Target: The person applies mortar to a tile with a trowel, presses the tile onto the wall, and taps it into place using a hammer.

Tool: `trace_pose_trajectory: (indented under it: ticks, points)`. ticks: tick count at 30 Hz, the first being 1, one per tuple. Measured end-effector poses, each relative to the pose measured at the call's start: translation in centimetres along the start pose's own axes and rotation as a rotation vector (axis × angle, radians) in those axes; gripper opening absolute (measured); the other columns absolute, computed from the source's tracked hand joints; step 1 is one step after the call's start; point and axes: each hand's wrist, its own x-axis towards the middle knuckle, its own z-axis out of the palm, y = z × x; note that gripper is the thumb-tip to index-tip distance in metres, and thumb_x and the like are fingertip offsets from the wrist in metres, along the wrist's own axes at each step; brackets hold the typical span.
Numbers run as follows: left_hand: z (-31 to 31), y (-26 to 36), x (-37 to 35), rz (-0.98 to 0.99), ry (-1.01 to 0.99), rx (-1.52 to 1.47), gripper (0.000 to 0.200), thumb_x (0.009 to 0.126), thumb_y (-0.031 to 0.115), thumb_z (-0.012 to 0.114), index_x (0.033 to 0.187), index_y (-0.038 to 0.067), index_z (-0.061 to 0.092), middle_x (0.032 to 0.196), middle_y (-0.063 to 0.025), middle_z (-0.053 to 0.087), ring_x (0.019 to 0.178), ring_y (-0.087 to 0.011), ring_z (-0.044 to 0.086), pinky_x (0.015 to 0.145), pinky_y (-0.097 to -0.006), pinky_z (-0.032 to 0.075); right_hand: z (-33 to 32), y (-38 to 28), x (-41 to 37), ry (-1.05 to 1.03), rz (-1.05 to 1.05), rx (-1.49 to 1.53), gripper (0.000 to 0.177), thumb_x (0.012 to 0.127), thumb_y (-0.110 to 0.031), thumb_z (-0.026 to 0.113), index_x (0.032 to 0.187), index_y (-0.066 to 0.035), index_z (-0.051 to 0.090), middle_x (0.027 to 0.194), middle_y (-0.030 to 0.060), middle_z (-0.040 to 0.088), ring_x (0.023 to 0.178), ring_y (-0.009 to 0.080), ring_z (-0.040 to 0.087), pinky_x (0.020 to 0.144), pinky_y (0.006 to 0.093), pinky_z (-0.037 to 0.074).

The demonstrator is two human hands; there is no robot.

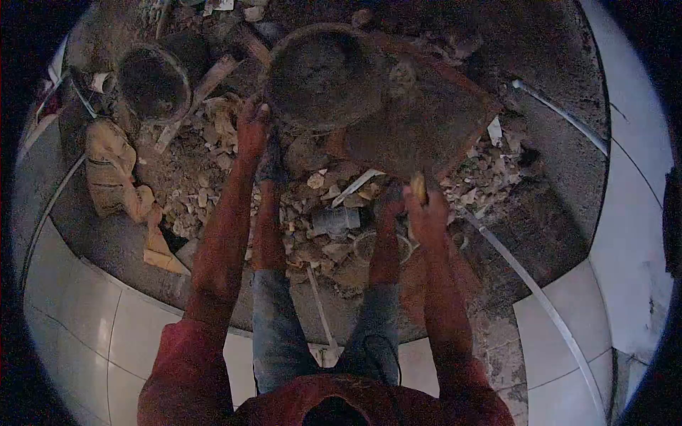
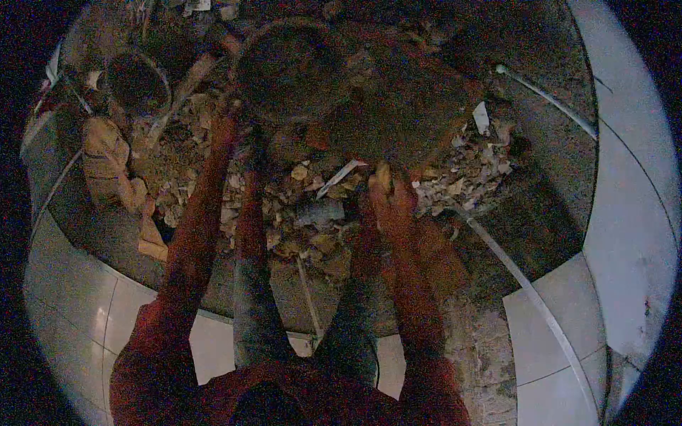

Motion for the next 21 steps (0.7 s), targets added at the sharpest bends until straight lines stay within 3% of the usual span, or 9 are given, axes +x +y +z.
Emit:
trace_pose_trajectory:
  ticks: [2,4,6,7,9,13,15,18,21]
  points:
    - [-1.7,-0.9,1.6,-0.165,-0.076,-0.166,0.06,0.094,0.036,0.055,0.137,-0.003,0.04,0.137,-0.02,0.045,0.125,-0.0326,0.046,0.101,-0.041,0.039,1.0,0.2,4.3,-0.028,0.229,0.1,0.041,0.089,-0.029,0.064,0.112,0.003,0.054,0.075,0.0088,0.06,0.067,0.0167,0.058,0.061,0.0327,0.048]
    - [5.6,2.0,-5.0,0.295,0.038,0.403,0.062,0.093,0.038,0.056,0.137,-0.003,0.04,0.136,-0.0208,0.046,0.125,-0.0319,0.046,0.101,-0.0404,0.039,2.2,3.7,6.2,-0.054,0.463,0.203,0.037,0.09,-0.028,0.062,0.109,0.002,0.054,0.072,0.0093,0.059,0.065,0.0179,0.057,0.062,0.0339,0.048]
    - [6.6,3.7,-5.7,0.284,0.055,0.463,0.062,0.092,0.038,0.057,0.137,-0.002,0.041,0.136,-0.0204,0.047,0.124,-0.0312,0.047,0.101,-0.04,0.039,3.8,11.0,7.3,0.319,-0.511,-0.446,0.038,0.092,-0.03,0.059,0.11,0.003,0.054,0.076,0.0123,0.06,0.065,0.0207,0.058,0.064,0.0369,0.048]
    - [6.4,3.7,-6.0,0.261,0.088,0.52,0.063,0.092,0.039,0.057,0.137,-0.001,0.041,0.135,-0.0201,0.047,0.123,-0.0305,0.048,0.101,-0.0397,0.039,2.7,8.9,6.6,0.31,-0.513,-0.446,0.038,0.092,-0.03,0.059,0.11,0.003,0.054,0.076,0.0123,0.06,0.065,0.0207,0.058,0.064,0.0369,0.048]
    - [6.4,2.5,-6.4,0.313,0.119,0.579,0.06,0.092,0.038,0.057,0.137,0.0,0.042,0.135,-0.0197,0.048,0.122,-0.0306,0.049,0.1,-0.0396,0.04,-1.5,1.6,2.7,0.012,-0.057,-0.436,0.037,0.091,-0.027,0.056,0.122,-0.006,0.056,0.117,0.0206,0.059,0.103,0.0359,0.059,0.091,0.0464,0.047]
    - [10.5,5.8,-9.7,0.253,0.054,0.392,0.052,0.094,0.031,0.056,0.136,0.004,0.044,0.135,-0.0182,0.048,0.121,-0.0311,0.049,0.099,-0.0394,0.041,-1.7,-0.6,1.1,-0.09,-0.175,-0.13,0.035,0.092,-0.024,0.054,0.123,-0.008,0.056,0.119,0.0212,0.057,0.109,0.0385,0.056,0.091,0.0465,0.047]
    - [14.6,9.0,-13.7,0.269,0.06,0.408,0.049,0.094,0.028,0.055,0.136,0.003,0.045,0.134,-0.0178,0.049,0.12,-0.0303,0.05,0.099,-0.0394,0.042,0.0,-1.0,4.1,-0.09,-0.537,-0.449,0.048,0.089,-0.024,0.059,0.13,-0.001,0.047,0.101,0.0244,0.06,0.094,0.0335,0.062,0.078,0.0411,0.05]
    - [15.3,8.1,-12.5,0.402,0.014,0.462,0.044,0.095,0.023,0.054,0.134,0.002,0.047,0.131,-0.0168,0.052,0.118,-0.027,0.051,0.098,-0.0387,0.042,3.3,-3.0,8.5,-0.193,-0.689,-0.789,0.051,0.088,-0.024,0.061,0.132,-0.002,0.047,0.118,0.0256,0.054,0.098,0.0373,0.061,0.087,0.045,0.049]
    - [14.9,8.2,-12.3,0.524,-0.051,0.537,0.041,0.095,0.02,0.053,0.131,0.001,0.049,0.127,-0.0165,0.055,0.115,-0.0243,0.053,0.096,-0.0374,0.043,2.2,-9.9,7.2,-0.436,-0.479,-1.196,0.051,0.085,-0.022,0.063,0.131,-0.004,0.048,0.132,0.0248,0.044,0.1,0.037,0.061,0.089,0.0467,0.049]
